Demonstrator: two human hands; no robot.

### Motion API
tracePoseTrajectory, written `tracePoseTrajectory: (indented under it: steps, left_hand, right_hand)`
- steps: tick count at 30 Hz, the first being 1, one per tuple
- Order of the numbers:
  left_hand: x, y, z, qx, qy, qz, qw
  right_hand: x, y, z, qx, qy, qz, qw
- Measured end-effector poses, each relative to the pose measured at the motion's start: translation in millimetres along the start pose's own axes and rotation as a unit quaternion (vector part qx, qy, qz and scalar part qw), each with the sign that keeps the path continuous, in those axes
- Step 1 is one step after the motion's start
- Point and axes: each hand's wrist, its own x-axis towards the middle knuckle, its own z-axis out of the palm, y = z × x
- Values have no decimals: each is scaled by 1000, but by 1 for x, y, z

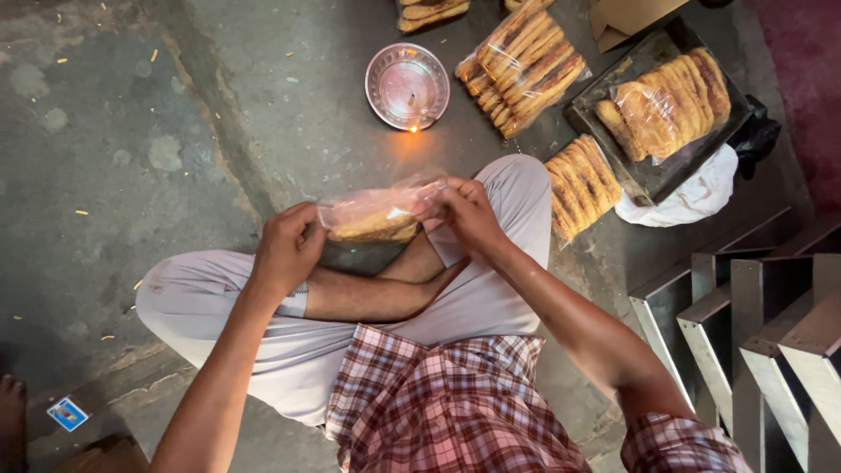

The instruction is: The person sits on the floor and packages stacks of fried snacks into clear plastic bags. They use a small flame from a metal bowl to heat-seal the open ends of the bags, then place the sealed packages on the floor.

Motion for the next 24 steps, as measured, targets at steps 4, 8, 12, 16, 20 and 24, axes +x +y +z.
tracePoseTrajectory:
  steps: [4, 8, 12, 16, 20, 24]
  left_hand:
    - [0, 4, -11, -41, -64, -32, 997]
    - [2, 13, -21, -92, -153, -77, 981]
    - [2, 21, -21, -17, -113, 44, 992]
    - [1, 28, -14, 6, -90, 56, 994]
    - [-1, 32, -15, -51, -145, -64, 986]
    - [-13, 27, -21, -123, -173, -86, 973]
  right_hand:
    - [-2, 19, -11, -16, -43, -35, 998]
    - [-1, 29, -10, -66, 1, -43, 997]
    - [0, 28, -8, -7, 20, -23, 999]
    - [-8, 20, 1, 23, 6, -39, 999]
    - [-16, 4, 14, 24, 8, -7, 1000]
    - [-26, -15, 6, 92, -34, 54, 994]
